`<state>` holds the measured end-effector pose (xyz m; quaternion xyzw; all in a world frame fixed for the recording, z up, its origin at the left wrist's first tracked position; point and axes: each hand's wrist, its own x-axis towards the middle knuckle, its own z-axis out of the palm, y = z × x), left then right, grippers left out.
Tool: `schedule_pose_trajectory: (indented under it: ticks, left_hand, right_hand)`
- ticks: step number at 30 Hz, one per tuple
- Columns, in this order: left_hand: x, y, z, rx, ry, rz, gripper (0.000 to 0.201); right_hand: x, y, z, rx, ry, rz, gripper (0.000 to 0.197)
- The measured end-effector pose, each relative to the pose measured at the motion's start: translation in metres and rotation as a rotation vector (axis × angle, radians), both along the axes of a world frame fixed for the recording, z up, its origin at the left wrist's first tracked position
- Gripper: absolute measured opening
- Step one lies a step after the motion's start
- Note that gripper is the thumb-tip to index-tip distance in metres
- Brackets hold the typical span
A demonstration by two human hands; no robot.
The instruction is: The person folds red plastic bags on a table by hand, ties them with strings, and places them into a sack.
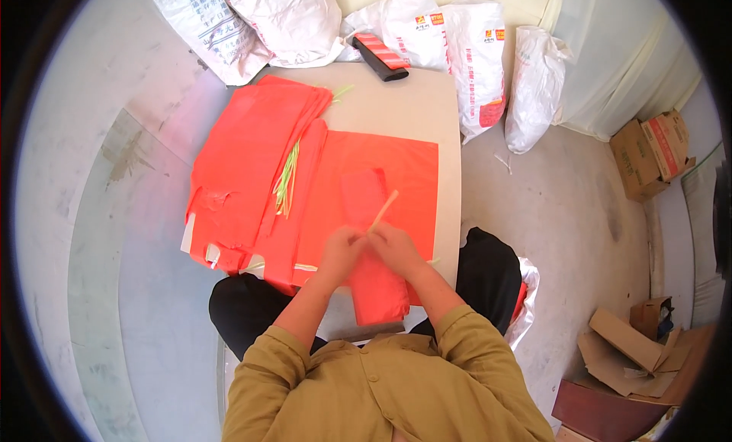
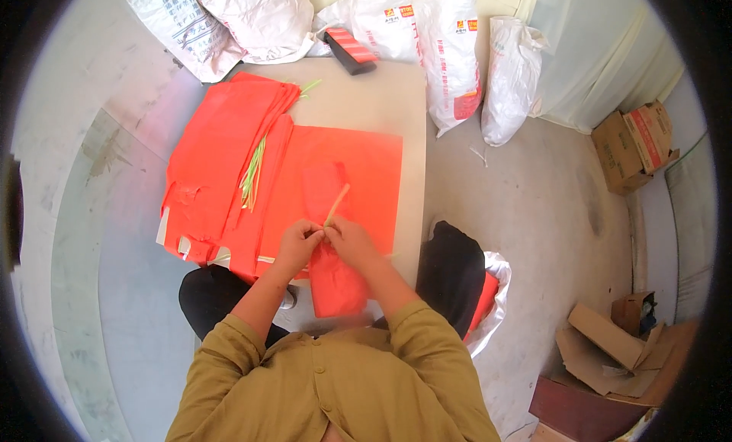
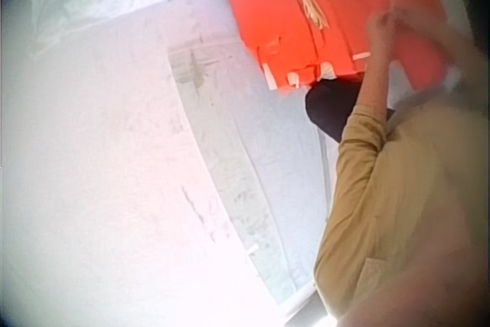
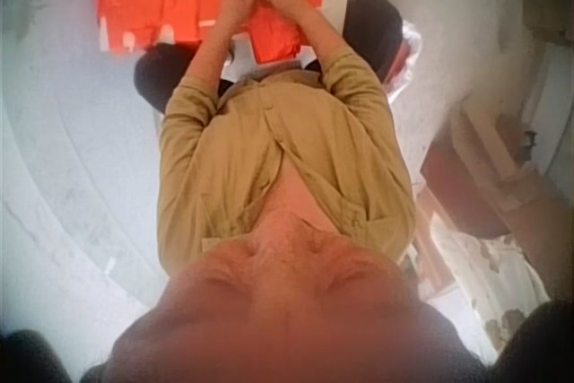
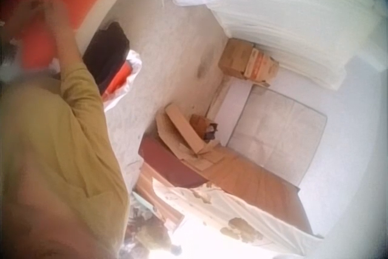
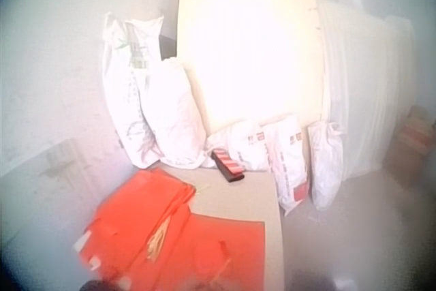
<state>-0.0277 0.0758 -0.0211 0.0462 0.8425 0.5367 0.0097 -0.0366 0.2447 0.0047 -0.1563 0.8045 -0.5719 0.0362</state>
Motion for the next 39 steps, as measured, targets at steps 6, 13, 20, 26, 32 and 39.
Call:
schedule_pose_trajectory:
  ticks: [6,13,20,26,32,39]
  left_hand:
    - [0.002,0.004,0.017,0.076,-0.126,0.065,0.012]
    - [0.001,0.006,0.01,-0.168,0.148,0.034,0.013]
    - [0.007,0.001,0.01,-0.212,0.168,-0.003,0.008]
    - [0.013,0.002,0.009,-0.145,0.168,0.011,0.006]
    - [0.014,0.0,0.006,-0.15,0.166,0.036,0.007]
    - [0.009,0.003,0.018,-0.067,0.024,0.044,0.009]
  right_hand:
    - [0.005,0.0,0.011,-0.008,-0.027,-0.011,0.01]
    - [0.003,-0.01,0.0,0.081,0.31,-0.093,0.015]
    - [0.002,-0.005,-0.004,0.214,0.477,-0.066,0.013]
    - [0.005,-0.004,0.001,0.157,0.387,-0.103,0.006]
    - [0.011,-0.006,0.014,0.132,0.135,-0.07,0.011]
    - [0.004,0.003,0.009,-0.151,-0.168,0.106,0.015]
